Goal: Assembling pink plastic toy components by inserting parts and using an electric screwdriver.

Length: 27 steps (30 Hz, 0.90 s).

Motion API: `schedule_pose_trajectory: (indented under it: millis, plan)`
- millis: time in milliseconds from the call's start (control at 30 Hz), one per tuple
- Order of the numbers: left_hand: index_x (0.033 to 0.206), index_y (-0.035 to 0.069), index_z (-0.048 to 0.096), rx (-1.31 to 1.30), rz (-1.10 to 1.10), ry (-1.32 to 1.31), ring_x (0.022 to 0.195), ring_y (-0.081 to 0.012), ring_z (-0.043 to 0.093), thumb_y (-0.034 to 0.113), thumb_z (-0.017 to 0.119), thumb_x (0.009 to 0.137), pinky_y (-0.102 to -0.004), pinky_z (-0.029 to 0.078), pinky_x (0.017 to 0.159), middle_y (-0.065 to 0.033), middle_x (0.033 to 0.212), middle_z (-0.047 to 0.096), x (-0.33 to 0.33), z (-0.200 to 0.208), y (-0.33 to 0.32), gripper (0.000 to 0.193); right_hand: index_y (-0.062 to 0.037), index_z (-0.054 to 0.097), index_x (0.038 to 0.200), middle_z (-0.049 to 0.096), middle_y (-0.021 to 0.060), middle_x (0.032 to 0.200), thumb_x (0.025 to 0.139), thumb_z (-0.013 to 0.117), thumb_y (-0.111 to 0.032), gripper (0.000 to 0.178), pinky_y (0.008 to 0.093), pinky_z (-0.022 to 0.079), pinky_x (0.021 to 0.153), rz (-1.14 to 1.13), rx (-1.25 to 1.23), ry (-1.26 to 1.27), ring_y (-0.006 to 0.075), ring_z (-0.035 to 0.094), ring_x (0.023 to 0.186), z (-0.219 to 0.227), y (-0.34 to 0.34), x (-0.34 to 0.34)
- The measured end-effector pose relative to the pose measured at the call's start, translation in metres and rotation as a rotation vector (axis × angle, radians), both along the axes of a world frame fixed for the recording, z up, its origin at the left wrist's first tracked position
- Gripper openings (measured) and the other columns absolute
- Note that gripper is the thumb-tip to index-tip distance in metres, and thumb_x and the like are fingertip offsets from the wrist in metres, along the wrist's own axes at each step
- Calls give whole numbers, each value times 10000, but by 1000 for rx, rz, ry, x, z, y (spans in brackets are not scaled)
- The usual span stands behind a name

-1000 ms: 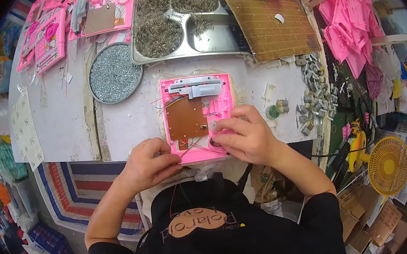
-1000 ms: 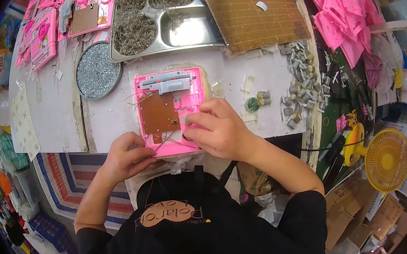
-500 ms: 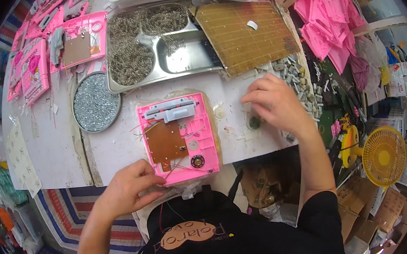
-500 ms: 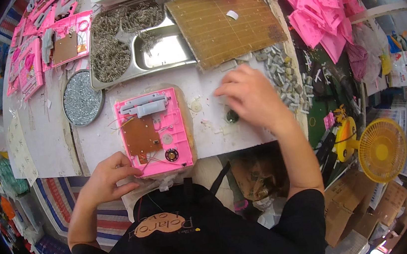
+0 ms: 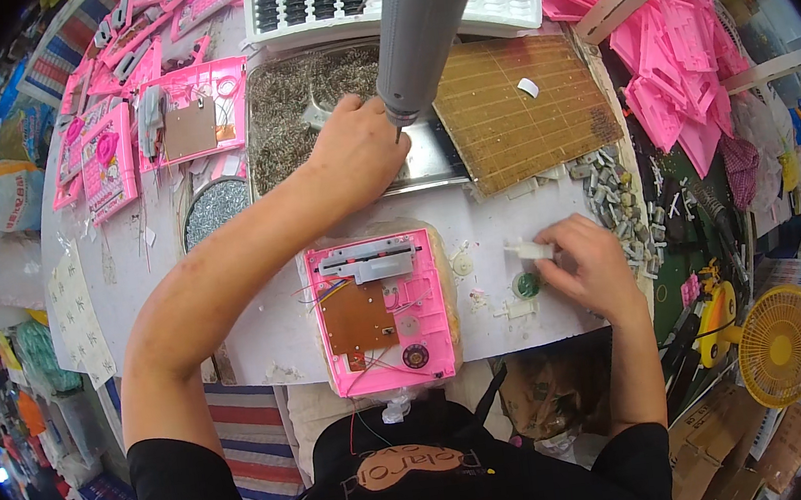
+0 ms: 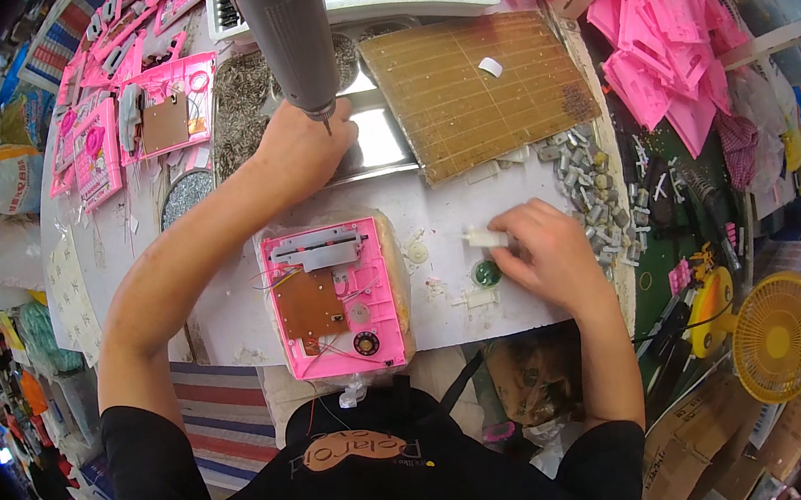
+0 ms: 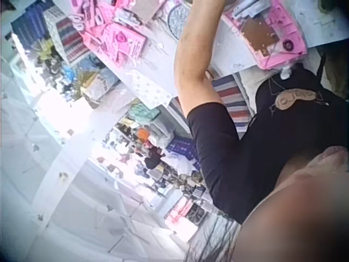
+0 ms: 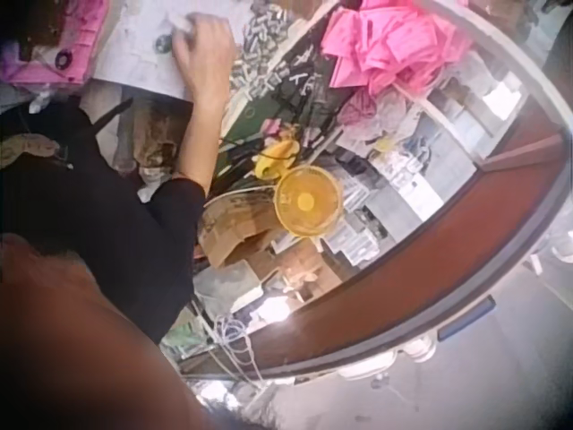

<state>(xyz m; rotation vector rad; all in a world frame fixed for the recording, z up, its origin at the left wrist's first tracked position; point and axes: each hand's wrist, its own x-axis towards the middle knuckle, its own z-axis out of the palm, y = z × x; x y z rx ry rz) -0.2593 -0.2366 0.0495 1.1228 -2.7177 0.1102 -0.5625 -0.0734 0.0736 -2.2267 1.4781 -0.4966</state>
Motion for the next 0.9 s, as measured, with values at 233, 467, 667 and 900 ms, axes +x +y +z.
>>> schedule_pose_trajectory:
  millis: [233, 467, 667, 900]
  plan:
    - [1002, 52, 701, 339, 75, 380, 890, -351, 694, 169, 673, 907, -456, 550, 794, -149, 965, 712, 24, 25, -18, 153, -30, 696, 978, 696, 103, 904, 781, 787, -109, 231, 379, 521, 688, -67, -70, -73, 278, 640, 754, 0, 22, -12]
    - [1049, 89, 676, 221, 24, 68, 961, -333, 697, 120, 643, 880, -463, 552, 816, -133, 1041, 677, -1, 11, 1, 176, -42, 692, 979, 695, 93, 896, 776, 788, -98, 232, 373, 526, 677, 6, -88, -133, 272, 641, 766, 1, 14, 5]
    - [995, 117, 769, 171, 25, -83, 1031, -290, 674, 188, 661, 886, -473, 502, 884, -102, 1051, 650, -25, 4, 9, 169, -54, 687, 983, 689, 83, 879, 766, 792, -94, 244, 378, 525, 672, 29, -85, -139, 272, 639, 769, 5, 17, 11]
    - [1003, 108, 778, 257, 20, -156, 1044, -287, 677, 199, 692, 846, -488, 492, 914, -107, 1059, 668, -42, 1, 1, 201, -54, 683, 986, 671, 85, 852, 754, 792, -88, 258, 384, 516, 675, 55, -106, -143, 275, 625, 764, 10, 16, 23]
